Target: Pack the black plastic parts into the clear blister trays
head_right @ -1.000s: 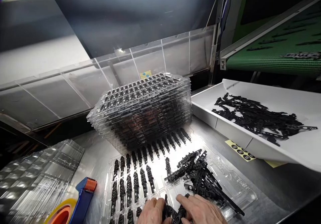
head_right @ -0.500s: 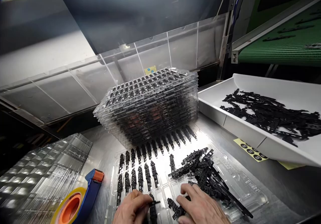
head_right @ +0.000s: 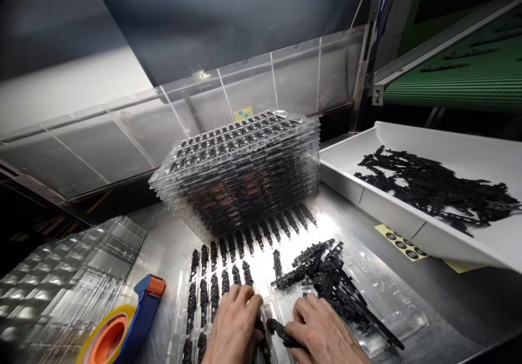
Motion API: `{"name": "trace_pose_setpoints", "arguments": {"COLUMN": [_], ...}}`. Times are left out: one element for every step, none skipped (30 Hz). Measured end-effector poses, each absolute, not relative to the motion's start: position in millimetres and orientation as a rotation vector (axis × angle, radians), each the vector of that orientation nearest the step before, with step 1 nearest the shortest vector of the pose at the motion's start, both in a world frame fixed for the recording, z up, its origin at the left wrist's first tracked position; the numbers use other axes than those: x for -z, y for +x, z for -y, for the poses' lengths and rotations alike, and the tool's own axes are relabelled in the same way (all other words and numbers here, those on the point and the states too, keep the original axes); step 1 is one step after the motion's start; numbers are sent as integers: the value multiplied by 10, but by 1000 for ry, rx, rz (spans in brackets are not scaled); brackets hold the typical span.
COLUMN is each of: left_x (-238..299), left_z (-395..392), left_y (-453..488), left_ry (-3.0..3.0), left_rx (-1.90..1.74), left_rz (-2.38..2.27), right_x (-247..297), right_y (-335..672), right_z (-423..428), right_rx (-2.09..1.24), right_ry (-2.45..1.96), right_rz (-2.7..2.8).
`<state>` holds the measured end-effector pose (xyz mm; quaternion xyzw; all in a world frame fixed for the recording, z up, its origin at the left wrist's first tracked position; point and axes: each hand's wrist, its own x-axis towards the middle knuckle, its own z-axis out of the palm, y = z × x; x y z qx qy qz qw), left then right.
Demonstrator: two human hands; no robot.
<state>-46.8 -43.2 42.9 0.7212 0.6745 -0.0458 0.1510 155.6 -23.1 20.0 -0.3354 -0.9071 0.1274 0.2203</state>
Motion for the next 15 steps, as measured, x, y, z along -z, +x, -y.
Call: {"name": "trace_pose_setpoints", "arguments": {"left_x": [-369,-305,-238,-172,-110,-53,-4,38,73,104,131,157,182,206,231], "left_z": [466,507,551,596,640,680,716,746,771,792,808,821,832,841,848], "left_y": [-460,-457,-460,-468,-481,-498,-517,-537,-554,-569,-579,-584,-584,-580,-573], "left_ry": [2026,1984,1957,1950,1961,1982,2008,2037,2069,2103,2137,2170,2202,2234,2262], "left_rx": [99,71,37,-18,-88,-172,-264,-356,-440,-510,-567,-614,-655,-689,-719], "left_rz": [-2019,-2078,-2111,-2120,-2104,-2080,-2056,-2033,-2015,-2011,-2025,-2052,-2084,-2117,-2143], "right_x": [-205,-212,-218,-224,-228,-231,-236,-242,-249,-258,-264,-266,-261,-246,-221], "right_y": [1555,1548,1537,1521,1505,1491,1480,1475,1476,1480,1485,1488,1484,1471,1447], "right_z": [218,206,194,186,180,178,179,182,188,194,199,204,208,210,213], "right_rx": [-354,-359,-360,-355,-344,-335,-329,-328,-328,-327,-326,-328,-336,-352,-373], "right_ry": [-909,-904,-905,-909,-907,-904,-896,-883,-871,-867,-869,-872,-875,-889,-909], "right_rz": [2539,2566,2585,2593,2594,2593,2589,2587,2582,2567,2546,2522,2503,2490,2483]}}
